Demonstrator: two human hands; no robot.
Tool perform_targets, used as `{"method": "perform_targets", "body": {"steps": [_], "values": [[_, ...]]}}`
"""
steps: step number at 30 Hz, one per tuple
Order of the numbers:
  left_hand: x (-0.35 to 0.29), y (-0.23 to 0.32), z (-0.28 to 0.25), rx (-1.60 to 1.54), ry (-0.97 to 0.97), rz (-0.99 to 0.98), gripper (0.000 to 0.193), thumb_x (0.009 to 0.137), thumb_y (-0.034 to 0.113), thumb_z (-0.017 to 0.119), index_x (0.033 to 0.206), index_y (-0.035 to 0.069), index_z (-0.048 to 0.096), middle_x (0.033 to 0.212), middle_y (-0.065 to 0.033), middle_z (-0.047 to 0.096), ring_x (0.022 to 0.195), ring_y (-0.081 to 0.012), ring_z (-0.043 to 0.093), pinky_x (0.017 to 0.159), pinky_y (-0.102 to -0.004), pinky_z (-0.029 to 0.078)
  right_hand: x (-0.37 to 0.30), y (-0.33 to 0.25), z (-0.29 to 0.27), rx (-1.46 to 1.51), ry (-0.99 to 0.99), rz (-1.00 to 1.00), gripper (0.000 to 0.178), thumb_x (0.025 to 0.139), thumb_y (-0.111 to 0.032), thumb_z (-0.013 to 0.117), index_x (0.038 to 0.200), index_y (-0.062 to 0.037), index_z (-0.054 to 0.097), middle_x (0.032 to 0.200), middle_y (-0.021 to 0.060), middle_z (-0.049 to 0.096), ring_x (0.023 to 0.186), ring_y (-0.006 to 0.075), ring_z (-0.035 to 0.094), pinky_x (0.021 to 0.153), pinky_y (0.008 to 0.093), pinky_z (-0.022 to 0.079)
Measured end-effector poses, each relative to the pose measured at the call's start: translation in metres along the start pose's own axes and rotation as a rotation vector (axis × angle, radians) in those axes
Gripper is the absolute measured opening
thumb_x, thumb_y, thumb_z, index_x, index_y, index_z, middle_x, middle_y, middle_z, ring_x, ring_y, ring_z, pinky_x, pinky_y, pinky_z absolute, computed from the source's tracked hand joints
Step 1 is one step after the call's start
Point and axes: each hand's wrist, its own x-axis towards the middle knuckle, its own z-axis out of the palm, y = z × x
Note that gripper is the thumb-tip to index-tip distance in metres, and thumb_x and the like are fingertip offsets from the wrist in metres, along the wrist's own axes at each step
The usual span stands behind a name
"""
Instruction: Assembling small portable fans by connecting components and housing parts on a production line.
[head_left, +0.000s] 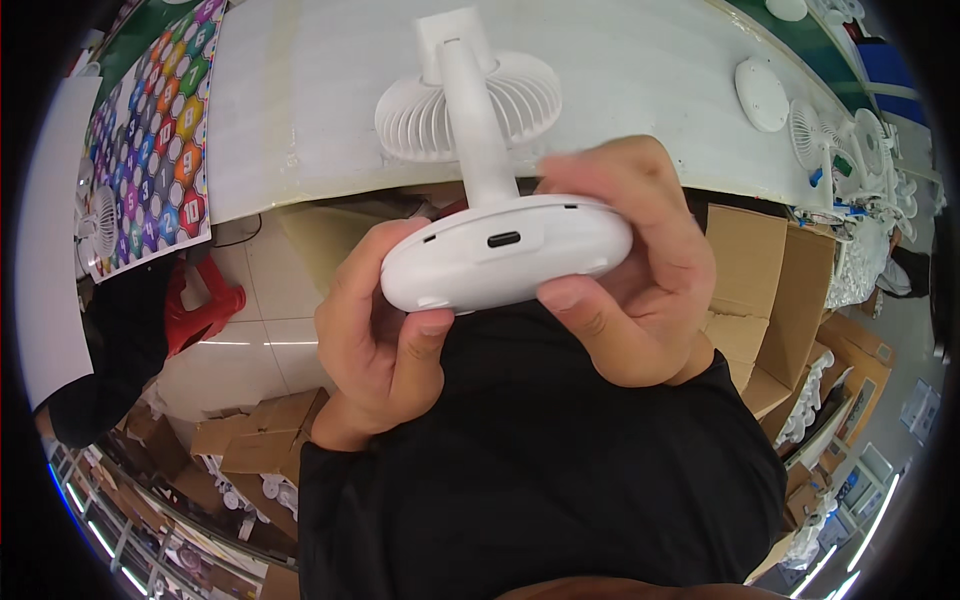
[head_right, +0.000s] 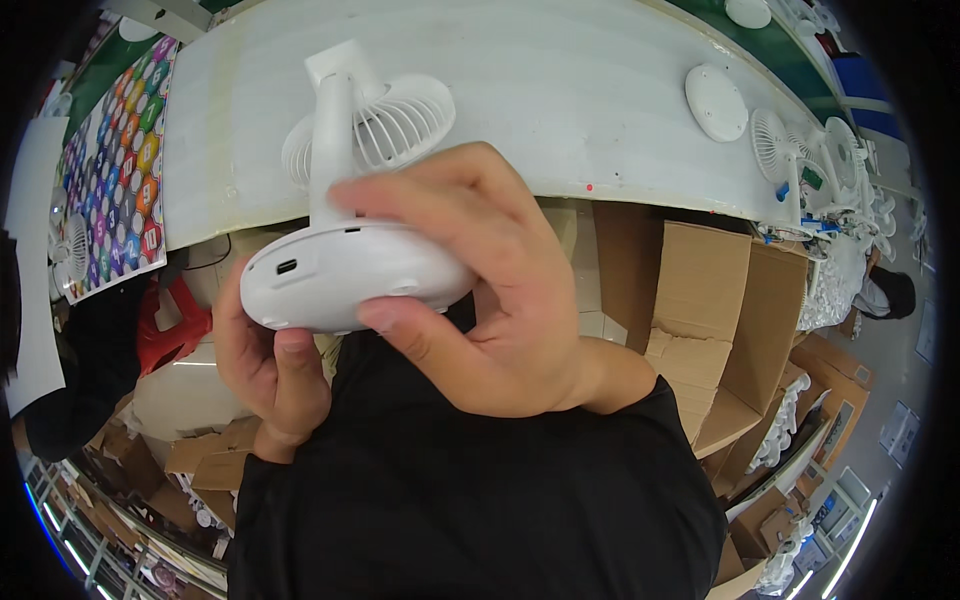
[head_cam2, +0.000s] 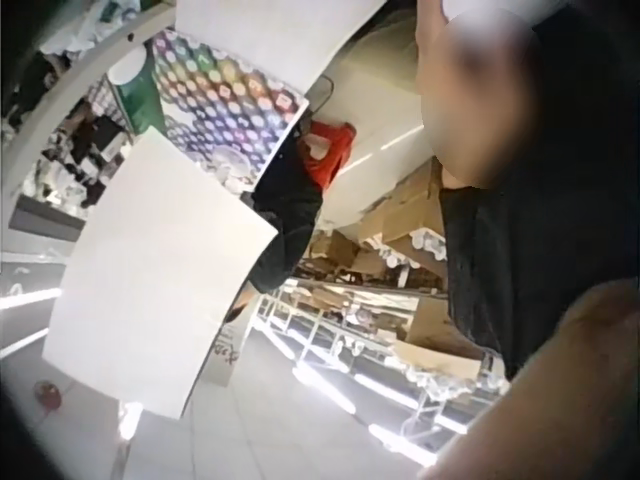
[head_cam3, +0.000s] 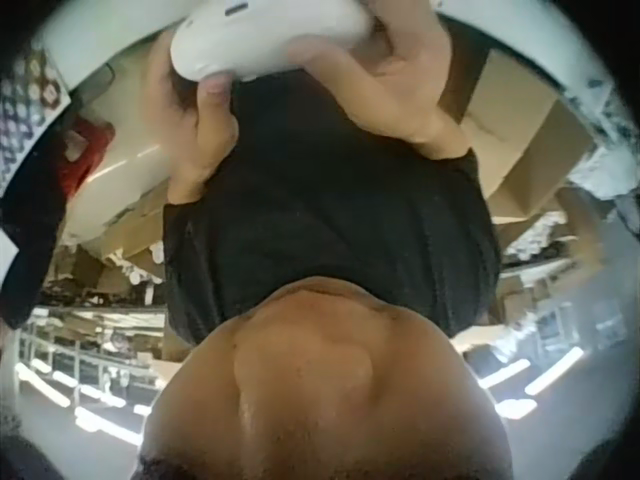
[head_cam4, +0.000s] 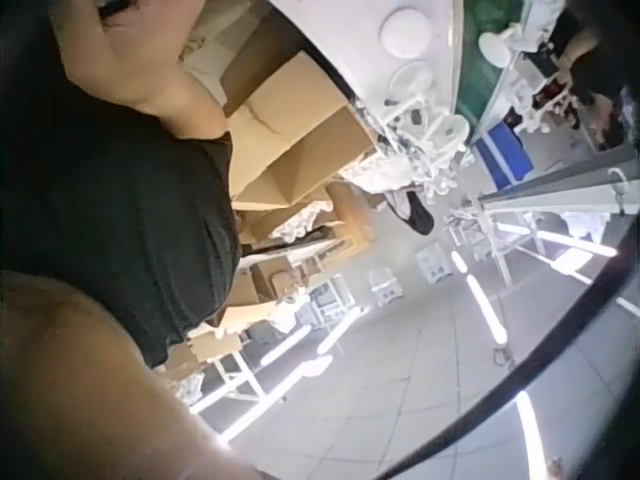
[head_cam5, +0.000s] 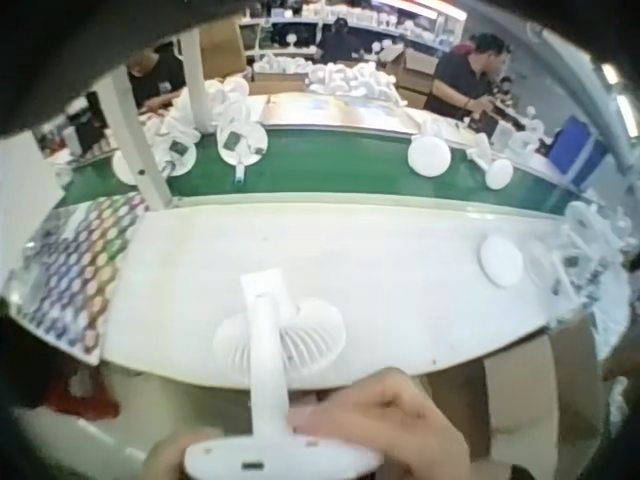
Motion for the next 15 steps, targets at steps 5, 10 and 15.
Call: {"method": "perform_targets", "body": {"steps": [5,10,15], "values": [[-0.002,-0.003,0.004,-0.007,0.015,-0.060,0.043,0.088,0.015,0.068,0.122,-0.008,0.055,0.122,-0.0204,0.059,0.096,-0.0261,0.060,0.081,-0.0307,0.050,0.013,0.005,-0.008,-0.122,-0.182,-0.063,0.046,0.075,-0.018,0.075,0.115,0.0000,0.062,0.097,0.0104,0.055,0.081,0.0195,0.052,0.078,0.0278,0.043],[0.003,0.000,0.004,0.107,-0.023,-0.121,0.033,0.095,0.024,0.058,0.111,-0.005,0.062,0.115,-0.0182,0.061,0.092,-0.0248,0.060,0.082,-0.0302,0.048,0.017,0.011,-0.012,-0.019,-0.245,-0.061,0.042,0.072,-0.018,0.079,0.109,-0.0018,0.066,0.094,0.0097,0.056,0.081,0.0198,0.053,0.077,0.0289,0.044],[0.043,-0.010,0.026,-0.795,0.391,-0.227,0.047,0.103,0.035,0.032,0.087,0.002,0.061,0.085,-0.0111,0.062,0.074,-0.0201,0.053,0.080,-0.0294,0.042,0.023,0.029,0.011,0.049,-0.094,-0.437,0.036,0.072,-0.008,0.077,0.106,-0.0051,0.067,0.099,0.0088,0.058,0.084,0.0165,0.052,0.076,0.0257,0.043]]}}
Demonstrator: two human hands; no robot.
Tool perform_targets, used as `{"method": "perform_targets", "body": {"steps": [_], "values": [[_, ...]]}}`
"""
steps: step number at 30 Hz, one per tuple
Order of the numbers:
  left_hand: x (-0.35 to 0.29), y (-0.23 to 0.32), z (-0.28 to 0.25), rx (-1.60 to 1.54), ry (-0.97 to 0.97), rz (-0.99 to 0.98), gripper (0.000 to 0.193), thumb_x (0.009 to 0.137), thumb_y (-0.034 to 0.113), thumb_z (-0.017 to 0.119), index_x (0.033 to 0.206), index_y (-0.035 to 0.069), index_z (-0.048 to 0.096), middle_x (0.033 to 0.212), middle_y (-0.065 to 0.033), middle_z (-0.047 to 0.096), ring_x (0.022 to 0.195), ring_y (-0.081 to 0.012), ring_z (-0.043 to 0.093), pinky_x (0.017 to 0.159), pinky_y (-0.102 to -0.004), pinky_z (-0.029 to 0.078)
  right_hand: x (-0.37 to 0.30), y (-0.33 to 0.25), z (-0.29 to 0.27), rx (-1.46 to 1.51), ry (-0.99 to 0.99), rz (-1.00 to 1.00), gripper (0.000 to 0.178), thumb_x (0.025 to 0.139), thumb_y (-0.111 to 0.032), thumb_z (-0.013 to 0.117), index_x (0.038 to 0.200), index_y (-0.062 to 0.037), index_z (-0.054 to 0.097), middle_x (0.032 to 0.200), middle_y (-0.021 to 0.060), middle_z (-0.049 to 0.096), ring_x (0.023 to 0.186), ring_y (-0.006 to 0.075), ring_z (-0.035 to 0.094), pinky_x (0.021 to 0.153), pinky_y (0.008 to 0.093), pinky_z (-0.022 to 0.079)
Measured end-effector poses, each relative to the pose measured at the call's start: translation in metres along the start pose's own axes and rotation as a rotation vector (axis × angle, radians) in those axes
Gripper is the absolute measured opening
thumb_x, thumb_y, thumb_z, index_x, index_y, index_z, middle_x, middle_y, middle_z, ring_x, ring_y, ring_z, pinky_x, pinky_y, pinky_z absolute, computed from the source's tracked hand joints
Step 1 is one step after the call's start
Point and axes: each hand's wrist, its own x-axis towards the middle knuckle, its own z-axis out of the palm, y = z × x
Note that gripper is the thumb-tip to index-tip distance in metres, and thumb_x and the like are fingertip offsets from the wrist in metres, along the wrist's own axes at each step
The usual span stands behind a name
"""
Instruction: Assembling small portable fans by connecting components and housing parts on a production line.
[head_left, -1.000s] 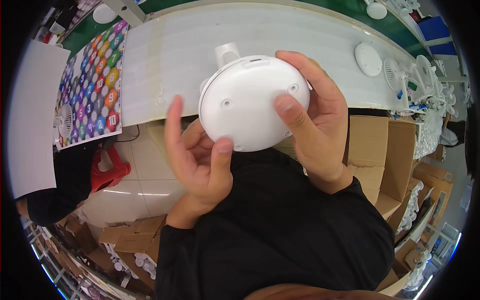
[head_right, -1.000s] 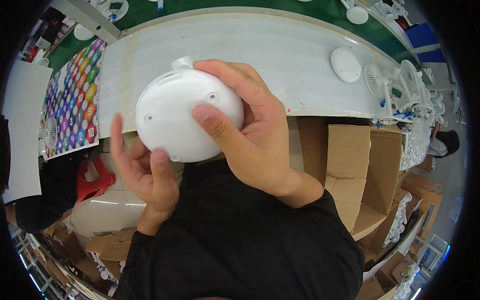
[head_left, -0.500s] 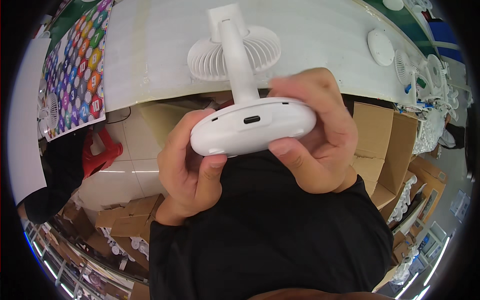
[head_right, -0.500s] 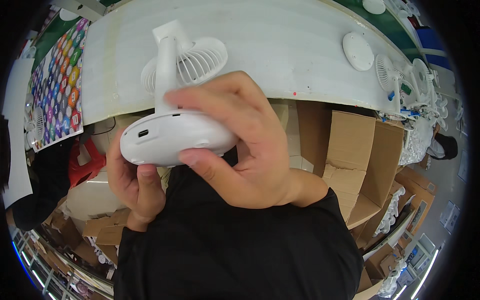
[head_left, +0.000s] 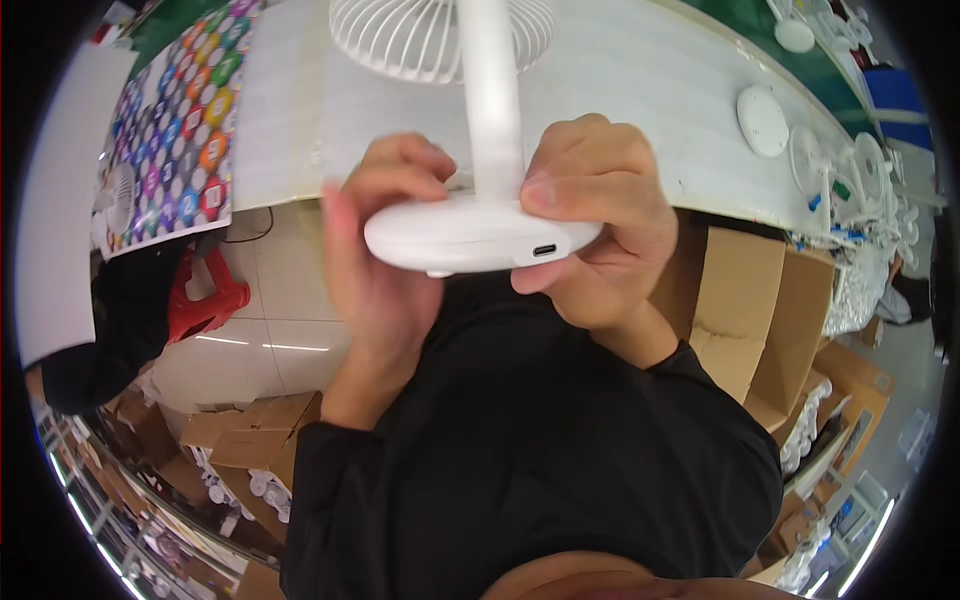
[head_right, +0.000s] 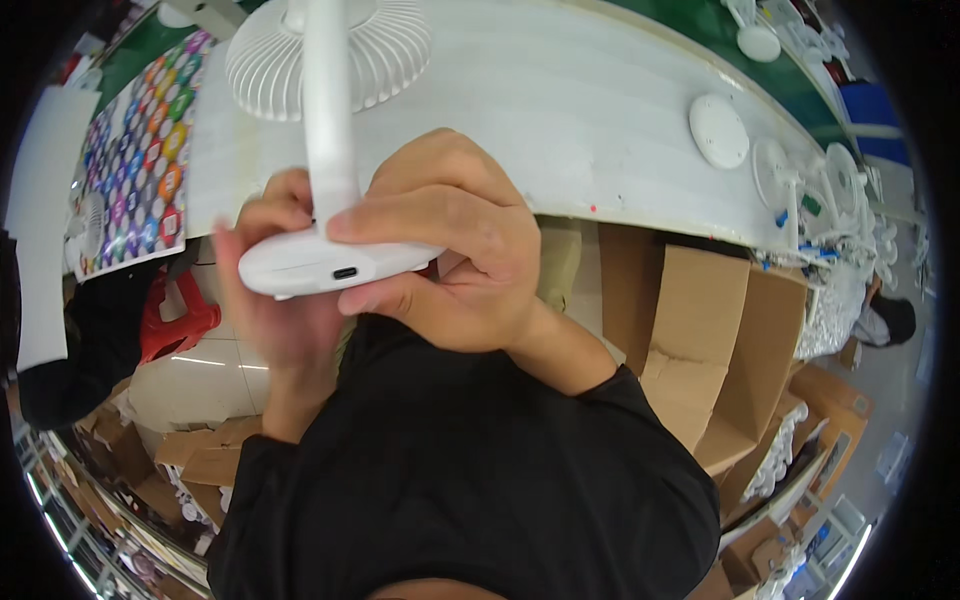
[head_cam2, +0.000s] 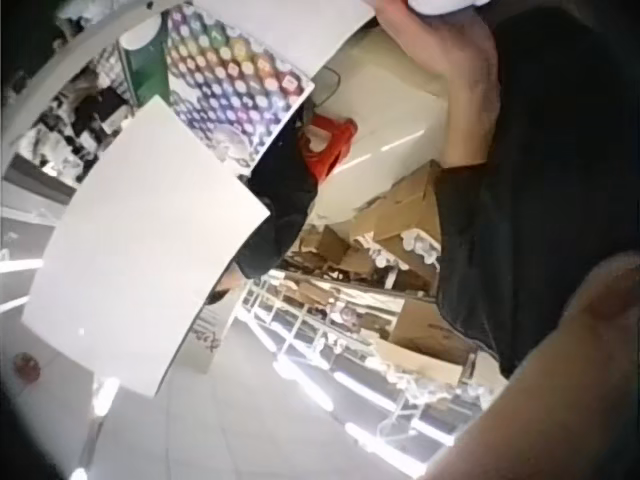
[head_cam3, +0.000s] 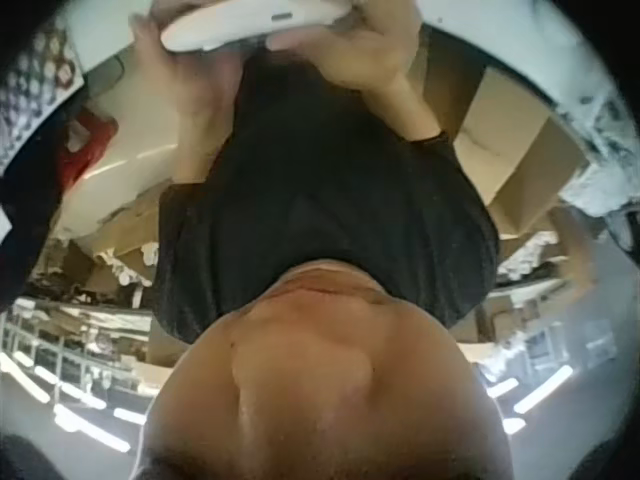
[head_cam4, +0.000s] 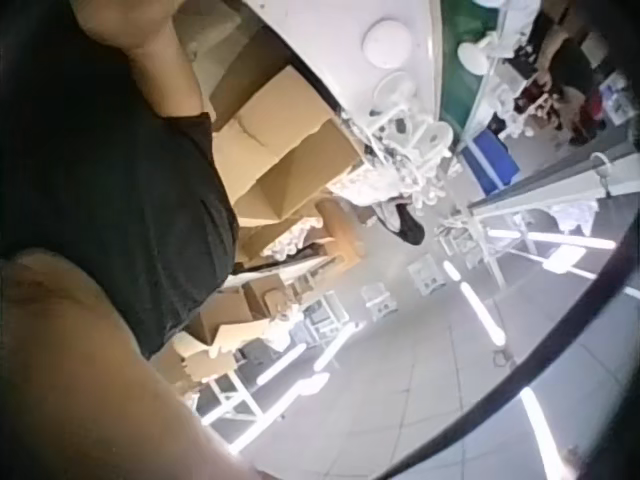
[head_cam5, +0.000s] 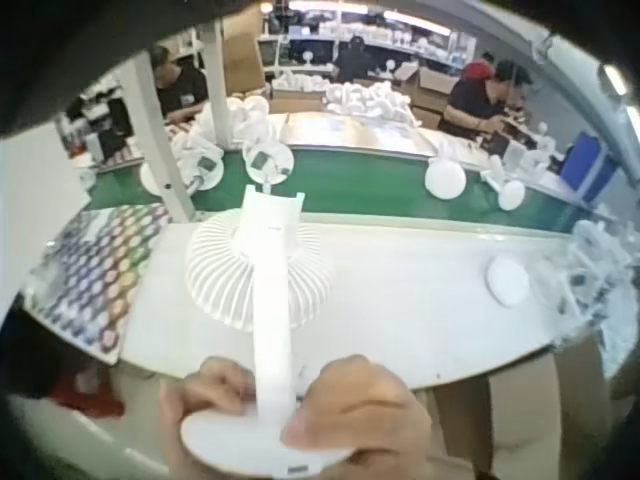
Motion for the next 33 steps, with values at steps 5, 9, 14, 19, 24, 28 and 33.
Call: {"method": "perform_targets", "body": {"steps": [5,9,14,19,24,28,33], "values": [[0.046,0.011,0.008,-0.111,-0.020,0.181,0.048,0.103,0.034,0.027,0.071,0.007,0.050,0.066,-0.0061,0.055,0.062,-0.0173,0.044,0.067,-0.0291,0.040,0.002,0.002,0.018,-0.031,0.109,0.068,0.044,0.078,-0.007,0.073,0.121,-0.0058,0.063,0.107,0.0103,0.054,0.097,0.0172,0.052,0.083,0.0225,0.041],[0.043,0.012,0.019,0.203,-0.129,0.660,0.048,0.104,0.033,0.027,0.070,0.008,0.049,0.064,-0.0061,0.053,0.056,-0.0166,0.043,0.057,-0.0278,0.037,0.001,-0.021,0.003,0.260,-0.106,0.537,0.053,0.084,-0.007,0.068,0.135,-0.0063,0.053,0.123,0.0127,0.050,0.112,0.0201,0.049,0.095,0.0241,0.037],[0.024,0.010,0.027,0.359,-0.298,0.747,0.048,0.105,0.037,0.023,0.074,0.010,0.047,0.053,-0.0048,0.046,0.052,-0.0170,0.040,0.055,-0.0286,0.036,0.001,-0.042,-0.002,0.564,-0.143,0.775,0.066,0.089,-0.020,0.066,0.147,-0.0048,0.038,0.145,0.0173,0.039,0.132,0.0286,0.036,0.109,0.0370,0.029],[0.011,0.019,0.029,0.647,-0.368,0.850,0.049,0.105,0.039,0.023,0.077,0.009,0.050,0.055,-0.0063,0.049,0.054,-0.0166,0.042,0.056,-0.0278,0.037,-0.005,-0.036,0.002,0.863,-0.159,0.923,0.064,0.088,-0.007,0.064,0.147,-0.0050,0.038,0.147,0.0157,0.036,0.129,0.0244,0.040,0.107,0.0305,0.032],[0.015,0.019,0.031,0.429,-0.054,0.601,0.050,0.105,0.040,0.024,0.077,0.008,0.051,0.053,-0.0055,0.049,0.055,-0.0156,0.042,0.057,-0.0263,0.035,-0.015,-0.015,0.027,0.803,-0.080,0.575,0.071,0.088,-0.008,0.065,0.150,-0.0052,0.031,0.146,0.0153,0.038,0.124,0.0236,0.044,0.104,0.0305,0.035],[0.026,0.031,0.015,0.308,-0.247,0.457,0.049,0.105,0.037,0.026,0.082,0.005,0.056,0.060,-0.0046,0.052,0.055,-0.0133,0.042,0.056,-0.0251,0.035,-0.021,-0.016,0.029,0.852,-0.096,0.685,0.076,0.087,-0.010,0.067,0.151,-0.0060,0.027,0.143,0.0168,0.040,0.121,0.0242,0.046,0.102,0.0314,0.037],[0.005,0.022,0.010,0.407,-0.213,0.446,0.052,0.105,0.040,0.024,0.078,0.008,0.055,0.053,-0.0012,0.047,0.058,-0.0136,0.040,0.059,-0.0253,0.034,-0.020,-0.031,0.024,0.873,-0.098,0.998,0.083,0.084,-0.012,0.071,0.152,-0.0068,0.024,0.139,0.0187,0.041,0.120,0.0264,0.046,0.101,0.0332,0.038]]}}
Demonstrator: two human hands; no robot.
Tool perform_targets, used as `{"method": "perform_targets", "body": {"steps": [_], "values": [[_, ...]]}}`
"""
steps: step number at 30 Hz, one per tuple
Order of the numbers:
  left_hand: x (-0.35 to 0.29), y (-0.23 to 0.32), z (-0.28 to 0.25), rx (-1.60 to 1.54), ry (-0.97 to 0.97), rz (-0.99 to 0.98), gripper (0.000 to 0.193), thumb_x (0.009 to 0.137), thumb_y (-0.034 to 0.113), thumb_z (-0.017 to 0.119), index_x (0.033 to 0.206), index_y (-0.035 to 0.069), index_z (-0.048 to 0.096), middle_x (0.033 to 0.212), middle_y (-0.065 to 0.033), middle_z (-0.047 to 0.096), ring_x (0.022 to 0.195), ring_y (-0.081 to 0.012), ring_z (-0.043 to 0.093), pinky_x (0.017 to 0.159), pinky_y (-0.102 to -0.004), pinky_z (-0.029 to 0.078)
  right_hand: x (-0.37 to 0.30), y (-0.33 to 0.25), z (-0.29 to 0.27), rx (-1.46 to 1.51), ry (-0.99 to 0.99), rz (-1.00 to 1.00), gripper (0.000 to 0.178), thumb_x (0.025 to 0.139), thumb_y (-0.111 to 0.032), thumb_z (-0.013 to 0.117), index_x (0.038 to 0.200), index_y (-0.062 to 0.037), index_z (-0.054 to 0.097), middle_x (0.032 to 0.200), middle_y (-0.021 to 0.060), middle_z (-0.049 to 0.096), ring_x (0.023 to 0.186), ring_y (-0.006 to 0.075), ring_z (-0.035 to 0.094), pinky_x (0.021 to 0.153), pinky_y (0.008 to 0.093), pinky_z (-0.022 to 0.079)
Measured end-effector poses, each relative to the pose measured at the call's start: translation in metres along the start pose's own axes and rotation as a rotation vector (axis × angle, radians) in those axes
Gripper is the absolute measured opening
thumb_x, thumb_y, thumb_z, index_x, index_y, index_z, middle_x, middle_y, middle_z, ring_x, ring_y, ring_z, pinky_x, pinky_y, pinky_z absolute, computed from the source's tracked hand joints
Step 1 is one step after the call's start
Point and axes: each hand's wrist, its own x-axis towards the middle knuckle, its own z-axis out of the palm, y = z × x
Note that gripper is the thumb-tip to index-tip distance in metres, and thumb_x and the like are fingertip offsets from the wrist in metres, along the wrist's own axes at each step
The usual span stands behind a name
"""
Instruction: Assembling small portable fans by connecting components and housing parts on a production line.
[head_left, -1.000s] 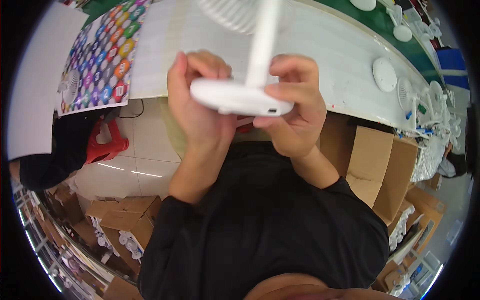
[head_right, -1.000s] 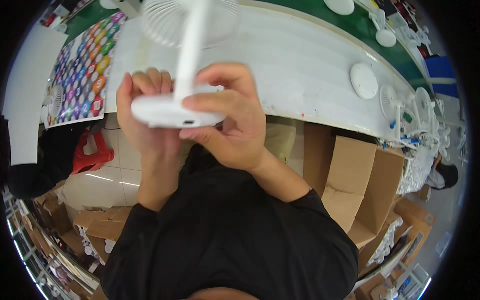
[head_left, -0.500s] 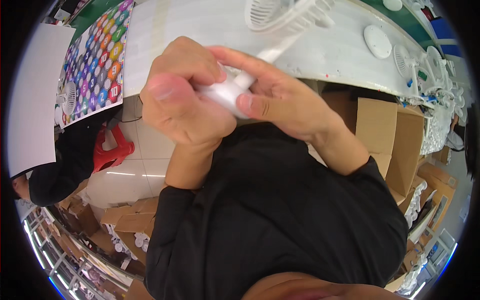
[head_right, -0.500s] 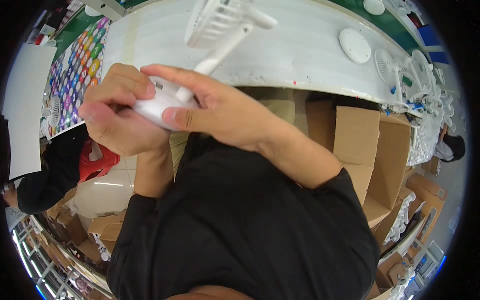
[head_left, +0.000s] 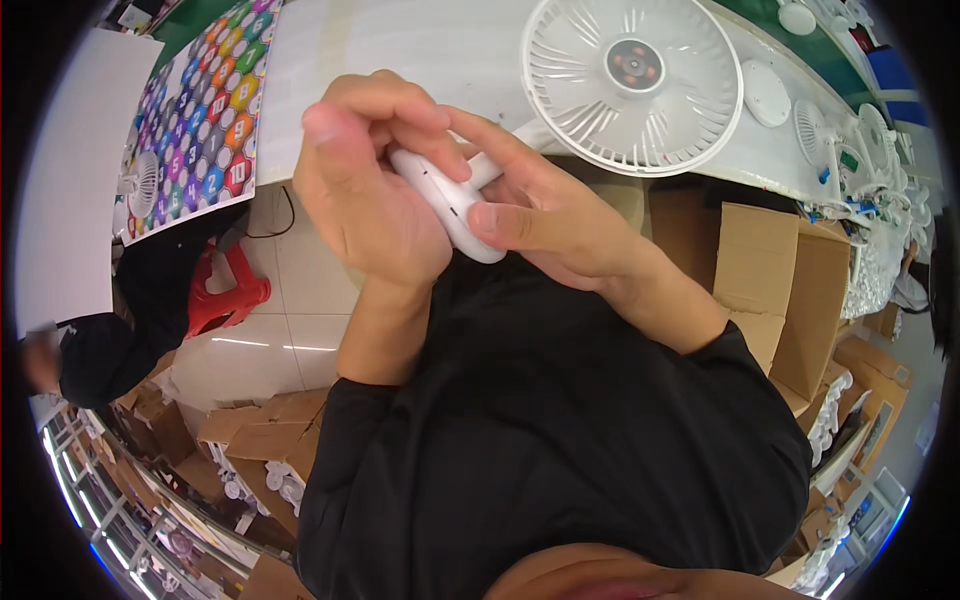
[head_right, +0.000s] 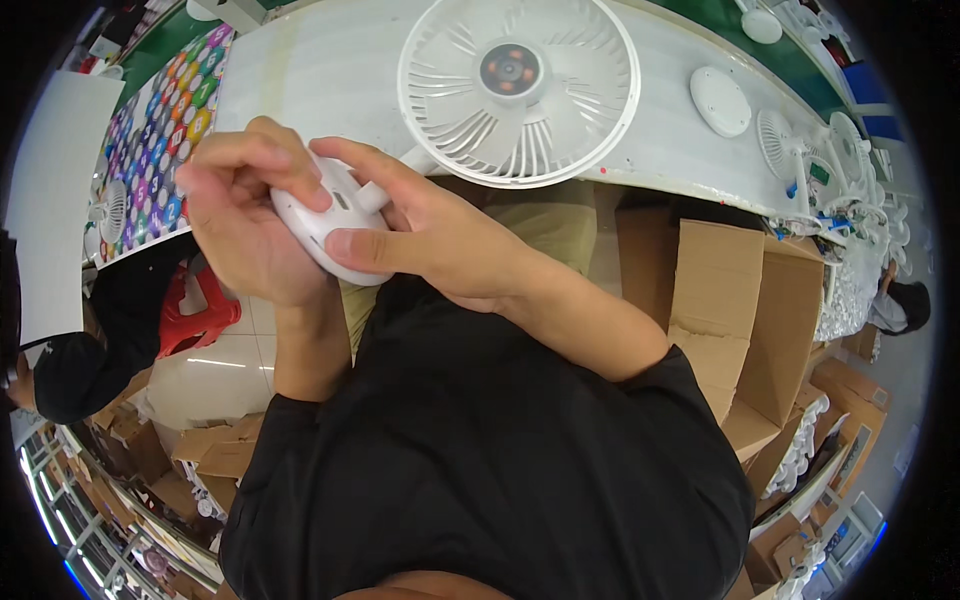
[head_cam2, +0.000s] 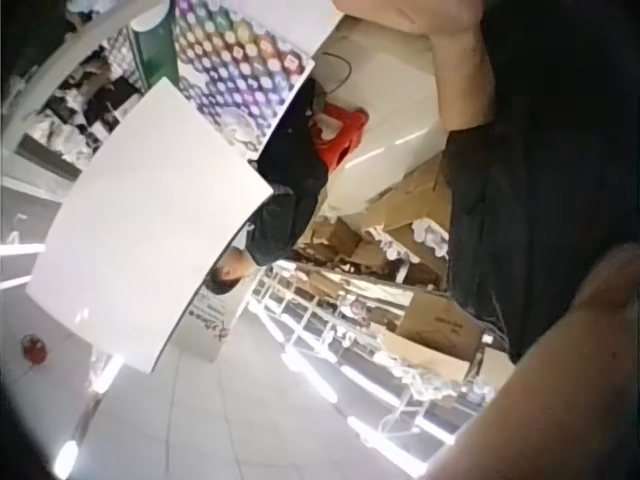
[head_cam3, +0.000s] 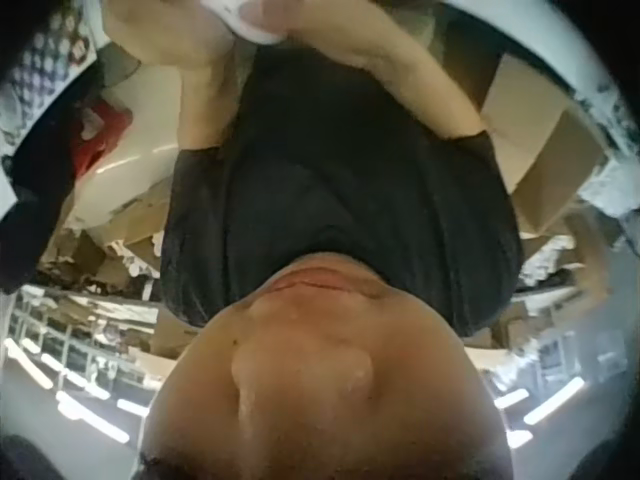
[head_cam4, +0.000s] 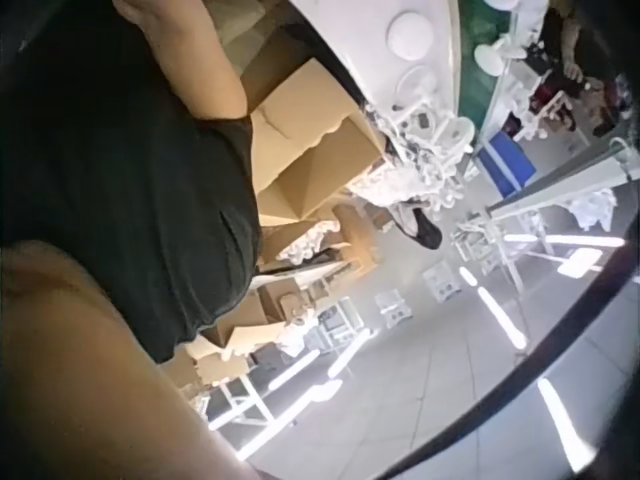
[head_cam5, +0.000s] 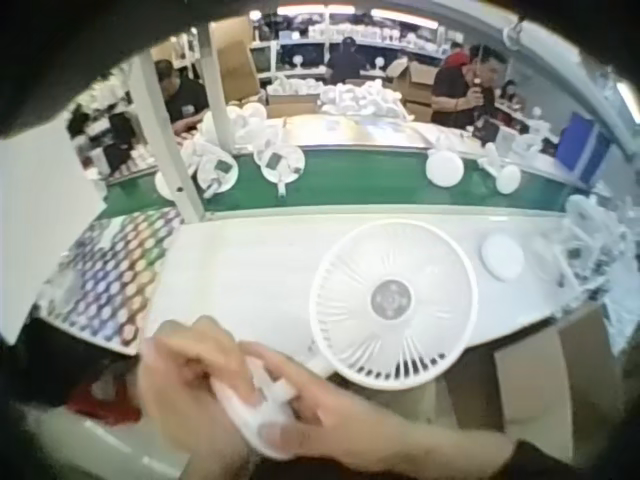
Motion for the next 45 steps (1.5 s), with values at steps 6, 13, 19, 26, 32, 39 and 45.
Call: {"method": "perform_targets", "body": {"steps": [6,13,19,26,32,39,45], "values": [[-0.003,-0.004,0.010,0.126,-0.016,0.178,0.053,0.105,0.038,0.024,0.074,0.008,0.054,0.054,-0.0004,0.047,0.058,-0.0123,0.039,0.058,-0.0240,0.033,0.001,-0.002,0.002,-0.131,0.014,-0.046,0.087,0.080,-0.014,0.075,0.151,-0.0065,0.025,0.135,0.0199,0.043,0.119,0.0281,0.047,0.101,0.0344,0.038],[0.005,0.001,0.003,0.033,-0.181,0.254,0.054,0.106,0.035,0.025,0.070,0.008,0.055,0.059,-0.0005,0.049,0.057,-0.0107,0.038,0.056,-0.0226,0.032,0.004,0.011,0.002,-0.047,-0.086,-0.195,0.088,0.079,-0.017,0.076,0.150,-0.0062,0.026,0.135,0.0201,0.043,0.120,0.0281,0.046,0.101,0.0355,0.038],[0.003,0.007,0.002,-0.124,-0.148,0.016,0.054,0.105,0.035,0.024,0.069,0.008,0.054,0.059,-0.0004,0.047,0.058,-0.0114,0.038,0.057,-0.0242,0.033,0.004,0.009,0.009,-0.056,-0.007,-0.169,0.091,0.077,-0.018,0.077,0.151,-0.0062,0.024,0.138,0.0200,0.041,0.122,0.0295,0.045,0.103,0.0365,0.037],[-0.003,0.008,0.004,-0.027,-0.181,0.224,0.053,0.105,0.037,0.024,0.072,0.008,0.053,0.061,-0.0008,0.047,0.059,-0.0115,0.038,0.059,-0.0243,0.033,0.002,-0.003,0.003,-0.270,-0.064,-0.148,0.099,0.077,-0.021,0.077,0.154,-0.0065,0.018,0.144,0.0186,0.035,0.128,0.0312,0.039,0.106,0.0395,0.033],[0.006,0.011,0.015,-0.189,0.177,-0.234,0.052,0.106,0.038,0.024,0.072,0.009,0.051,0.061,-0.0009,0.046,0.060,-0.0116,0.037,0.060,-0.0251,0.033,0.016,0.008,0.002,-0.544,-0.125,-0.461,0.101,0.077,-0.024,0.077,0.155,-0.0067,0.014,0.147,0.0178,0.031,0.130,0.0327,0.036,0.108,0.0419,0.029],[-0.003,0.003,-0.016,-0.264,-0.256,-0.048,0.053,0.104,0.043,0.024,0.076,0.007,0.051,0.067,-0.0033,0.049,0.064,-0.0135,0.042,0.065,-0.0259,0.036,0.003,0.007,0.007,-0.267,-0.144,-0.233,0.103,0.078,-0.029,0.075,0.155,-0.0063,0.010,0.150,0.0199,0.025,0.133,0.0353,0.032,0.110,0.0444,0.024],[-0.013,0.021,0.026,-0.215,0.055,-0.016,0.051,0.104,0.042,0.024,0.081,0.005,0.050,0.071,-0.0042,0.050,0.065,-0.0145,0.043,0.066,-0.0265,0.038,0.006,0.008,-0.004,-0.543,-0.230,-0.435,0.102,0.081,-0.032,0.072,0.155,-0.0046,0.008,0.157,0.0228,0.013,0.142,0.0379,0.020,0.114,0.0476,0.018]]}}
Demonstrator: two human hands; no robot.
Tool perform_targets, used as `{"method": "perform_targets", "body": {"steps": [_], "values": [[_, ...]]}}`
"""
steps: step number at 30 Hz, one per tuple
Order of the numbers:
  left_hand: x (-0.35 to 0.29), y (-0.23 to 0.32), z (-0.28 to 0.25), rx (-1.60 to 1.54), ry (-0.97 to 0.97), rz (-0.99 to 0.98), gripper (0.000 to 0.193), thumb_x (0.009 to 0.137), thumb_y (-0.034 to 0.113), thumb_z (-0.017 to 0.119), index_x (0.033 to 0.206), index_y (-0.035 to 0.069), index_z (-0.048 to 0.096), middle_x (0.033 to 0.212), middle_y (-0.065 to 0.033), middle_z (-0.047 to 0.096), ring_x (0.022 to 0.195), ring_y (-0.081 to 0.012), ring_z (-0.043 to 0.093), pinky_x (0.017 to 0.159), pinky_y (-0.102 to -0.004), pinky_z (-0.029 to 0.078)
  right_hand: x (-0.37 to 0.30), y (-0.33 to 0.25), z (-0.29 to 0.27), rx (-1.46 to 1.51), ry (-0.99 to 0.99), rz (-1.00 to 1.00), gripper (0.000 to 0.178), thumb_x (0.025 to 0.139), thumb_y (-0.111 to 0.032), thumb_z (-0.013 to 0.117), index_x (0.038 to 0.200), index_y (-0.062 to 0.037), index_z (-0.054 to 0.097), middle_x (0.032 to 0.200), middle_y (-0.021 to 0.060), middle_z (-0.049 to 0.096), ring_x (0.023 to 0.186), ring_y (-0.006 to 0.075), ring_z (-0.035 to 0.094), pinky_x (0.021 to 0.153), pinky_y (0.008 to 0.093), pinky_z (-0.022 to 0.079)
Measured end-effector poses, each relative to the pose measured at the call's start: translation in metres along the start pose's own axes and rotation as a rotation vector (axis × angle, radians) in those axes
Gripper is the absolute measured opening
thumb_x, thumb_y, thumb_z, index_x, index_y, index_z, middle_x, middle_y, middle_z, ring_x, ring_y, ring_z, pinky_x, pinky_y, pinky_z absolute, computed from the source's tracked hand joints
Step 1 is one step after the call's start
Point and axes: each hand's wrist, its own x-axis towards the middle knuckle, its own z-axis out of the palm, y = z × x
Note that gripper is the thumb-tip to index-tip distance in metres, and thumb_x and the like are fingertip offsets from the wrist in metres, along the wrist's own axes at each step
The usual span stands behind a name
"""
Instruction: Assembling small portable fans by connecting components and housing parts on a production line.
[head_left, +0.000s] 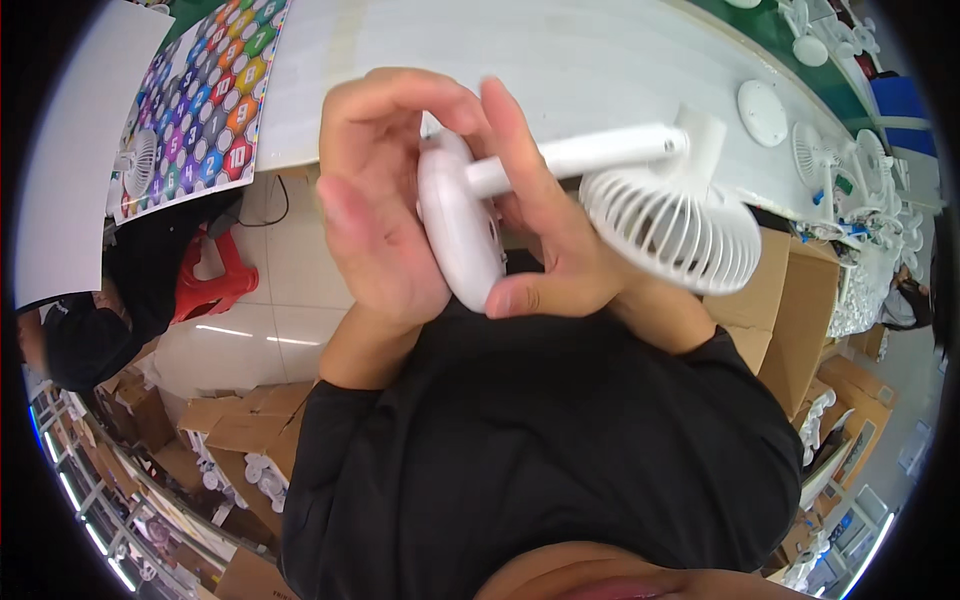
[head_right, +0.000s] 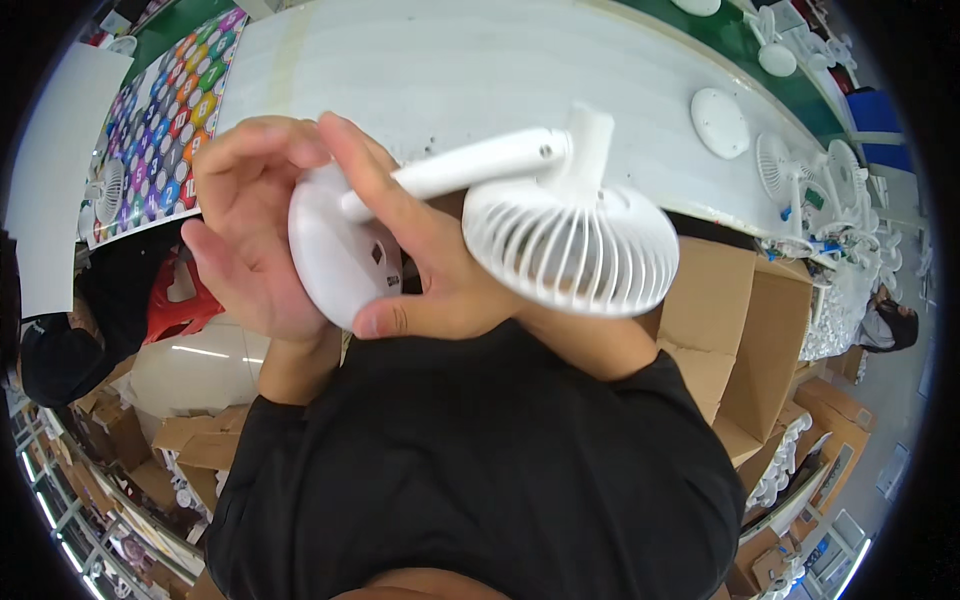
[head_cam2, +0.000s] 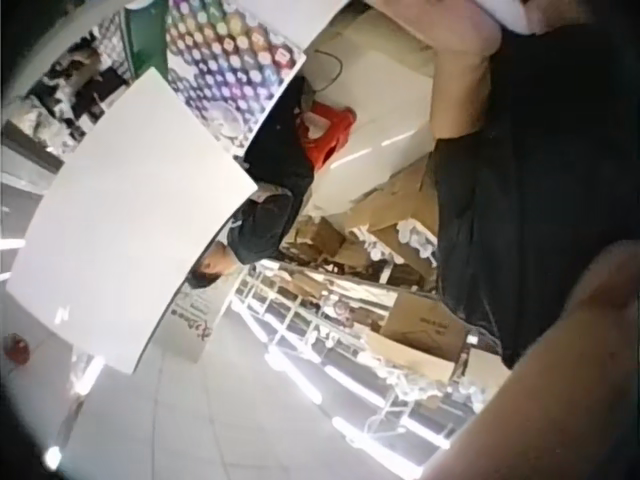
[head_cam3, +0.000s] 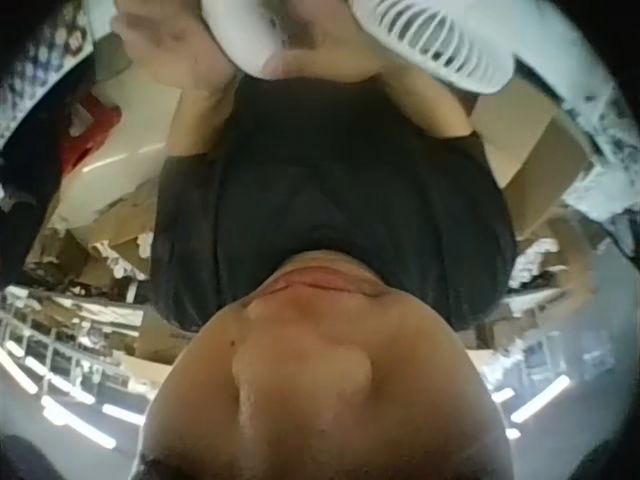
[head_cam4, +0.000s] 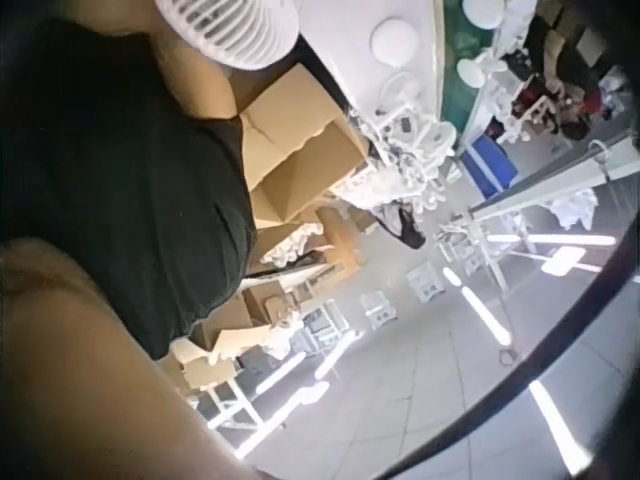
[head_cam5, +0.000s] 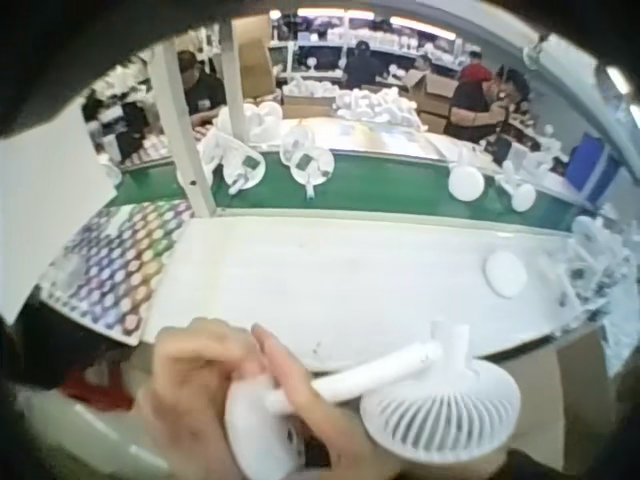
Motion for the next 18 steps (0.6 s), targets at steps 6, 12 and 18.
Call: {"method": "perform_targets", "body": {"steps": [6,12,18], "values": [[0.002,-0.002,-0.030,-0.013,-0.200,-0.068,0.044,0.103,0.037,0.026,0.091,0.004,0.050,0.071,-0.0042,0.049,0.067,-0.0150,0.043,0.067,-0.0267,0.038,0.007,0.000,-0.007,-0.231,-0.085,-0.254,0.111,0.075,-0.027,0.074,0.155,-0.0074,0.000,0.158,0.0235,0.009,0.145,0.0369,0.017,0.116,0.0473,0.017],[0.029,-0.038,-0.036,0.036,0.002,-0.046,0.035,0.100,0.029,0.030,0.097,0.002,0.052,0.071,-0.0050,0.049,0.069,-0.0149,0.044,0.068,-0.0257,0.039,0.005,0.002,-0.008,-0.425,-0.040,0.102,0.084,0.075,-0.012,0.069,0.148,-0.0040,0.029,0.150,0.0229,0.029,0.133,0.0367,0.036,0.107,0.0419,0.032],[0.065,-0.086,-0.036,0.054,0.213,-0.128,0.018,0.092,0.013,0.043,0.087,0.003,0.056,0.072,-0.0051,0.053,0.068,-0.0153,0.046,0.067,-0.0258,0.040,0.023,0.036,-0.103,-0.798,0.562,0.026,0.042,0.074,-0.002,0.067,0.115,-0.0001,0.061,0.104,0.0160,0.069,0.088,0.0297,0.065,0.078,0.0359,0.051]]}}
